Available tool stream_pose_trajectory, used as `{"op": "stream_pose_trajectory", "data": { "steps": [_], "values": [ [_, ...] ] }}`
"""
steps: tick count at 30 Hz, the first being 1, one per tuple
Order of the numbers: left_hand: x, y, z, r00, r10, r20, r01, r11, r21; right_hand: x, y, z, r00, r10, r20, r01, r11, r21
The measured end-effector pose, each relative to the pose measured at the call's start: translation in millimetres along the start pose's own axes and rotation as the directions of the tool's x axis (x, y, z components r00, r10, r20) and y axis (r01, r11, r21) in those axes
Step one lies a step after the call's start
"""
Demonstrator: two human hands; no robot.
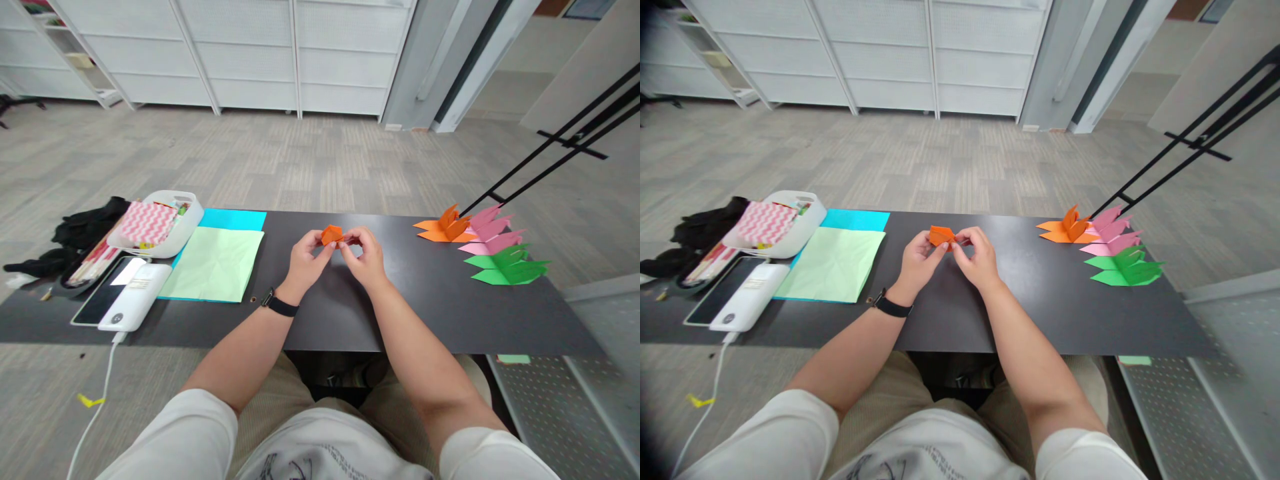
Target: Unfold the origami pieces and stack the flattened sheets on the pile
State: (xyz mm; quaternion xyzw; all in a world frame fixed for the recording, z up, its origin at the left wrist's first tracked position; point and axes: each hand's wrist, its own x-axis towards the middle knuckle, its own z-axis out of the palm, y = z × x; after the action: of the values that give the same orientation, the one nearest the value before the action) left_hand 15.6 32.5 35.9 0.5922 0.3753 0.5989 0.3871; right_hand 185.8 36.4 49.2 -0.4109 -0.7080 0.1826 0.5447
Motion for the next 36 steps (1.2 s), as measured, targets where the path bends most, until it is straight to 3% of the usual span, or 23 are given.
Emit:
{"op": "stream_pose_trajectory", "data": {
  "steps": [5,11,24,27,31,36],
  "values": [
    [1,0,-1.0,0.999,-0.034,0.033,0.037,0.997,-0.068,2,4,-2,0.999,0.045,-0.007,-0.044,0.997,0.058],
    [1,6,-3.4,0.999,0.047,-0.019,-0.045,0.997,0.059,4,-3,-7,1.0,0.014,-0.014,-0.015,0.999,-0.032],
    [0,12,-3.4,0.997,0.068,-0.03,-0.062,0.982,0.18,5,-3,-8,1.0,0.029,0.01,-0.029,0.999,0.018],
    [1,18,-4.1,0.988,0.153,-0.024,-0.143,0.96,0.241,6,-2,-8,1.0,0.005,-0.002,-0.005,1.0,0.026],
    [1,22,-6.2,0.945,0.328,0.017,-0.31,0.875,0.372,4,-5,-8,1.0,-0.011,0.008,0.011,0.999,0.043],
    [-1,17,-7.7,0.91,0.412,0.055,-0.383,0.78,0.494,0,-4,-6,0.998,-0.056,0.042,0.053,0.996,0.073]
  ]
}}
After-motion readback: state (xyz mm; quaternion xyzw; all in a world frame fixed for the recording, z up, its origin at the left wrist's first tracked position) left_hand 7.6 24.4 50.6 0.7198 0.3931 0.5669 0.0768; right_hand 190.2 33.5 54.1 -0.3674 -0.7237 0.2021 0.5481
